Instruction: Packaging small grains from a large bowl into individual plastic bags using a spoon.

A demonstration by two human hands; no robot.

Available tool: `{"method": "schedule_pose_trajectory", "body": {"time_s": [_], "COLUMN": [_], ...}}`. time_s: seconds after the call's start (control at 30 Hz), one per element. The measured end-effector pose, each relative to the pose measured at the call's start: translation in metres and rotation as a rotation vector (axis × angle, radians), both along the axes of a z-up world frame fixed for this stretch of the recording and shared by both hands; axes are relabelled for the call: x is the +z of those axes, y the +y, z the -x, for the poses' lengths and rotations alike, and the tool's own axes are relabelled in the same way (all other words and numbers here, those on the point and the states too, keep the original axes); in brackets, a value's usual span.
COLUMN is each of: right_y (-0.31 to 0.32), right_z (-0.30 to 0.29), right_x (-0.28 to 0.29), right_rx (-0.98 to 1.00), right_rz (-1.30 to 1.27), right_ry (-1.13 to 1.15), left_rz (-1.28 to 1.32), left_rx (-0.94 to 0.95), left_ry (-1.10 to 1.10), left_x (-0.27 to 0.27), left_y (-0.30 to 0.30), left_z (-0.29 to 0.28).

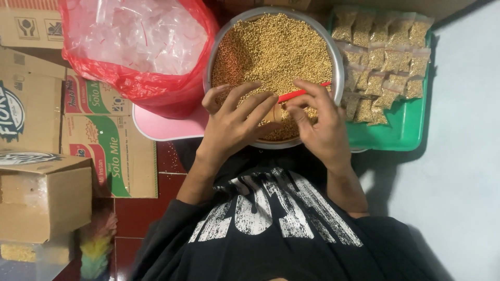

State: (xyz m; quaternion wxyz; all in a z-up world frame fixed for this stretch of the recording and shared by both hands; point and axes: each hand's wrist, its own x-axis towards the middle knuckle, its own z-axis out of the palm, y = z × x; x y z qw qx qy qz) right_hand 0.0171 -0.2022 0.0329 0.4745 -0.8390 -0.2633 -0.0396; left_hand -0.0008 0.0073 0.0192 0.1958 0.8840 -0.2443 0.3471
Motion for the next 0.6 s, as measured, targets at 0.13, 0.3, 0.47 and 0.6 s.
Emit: {"method": "schedule_pose_trajectory", "body": {"time_s": [0.13,0.3,0.47,0.6], "right_y": [-0.022,-0.014,-0.008,-0.022], "right_z": [-0.027,-0.039,-0.039,-0.035], "right_x": [-0.024,-0.039,-0.034,-0.028], "right_rx": [0.048,0.097,0.086,-0.025], "right_rz": [0.376,0.879,0.895,1.007], "right_ry": [-0.249,-0.319,-0.311,-0.557], "left_rz": [0.022,0.236,0.273,0.336], "left_rx": [-0.009,-0.129,-0.096,-0.070], "left_ry": [0.061,0.178,0.213,0.221], "left_x": [-0.032,-0.014,-0.018,-0.031], "left_y": [0.009,0.018,0.027,0.032], "left_z": [0.002,0.007,0.011,0.011]}}
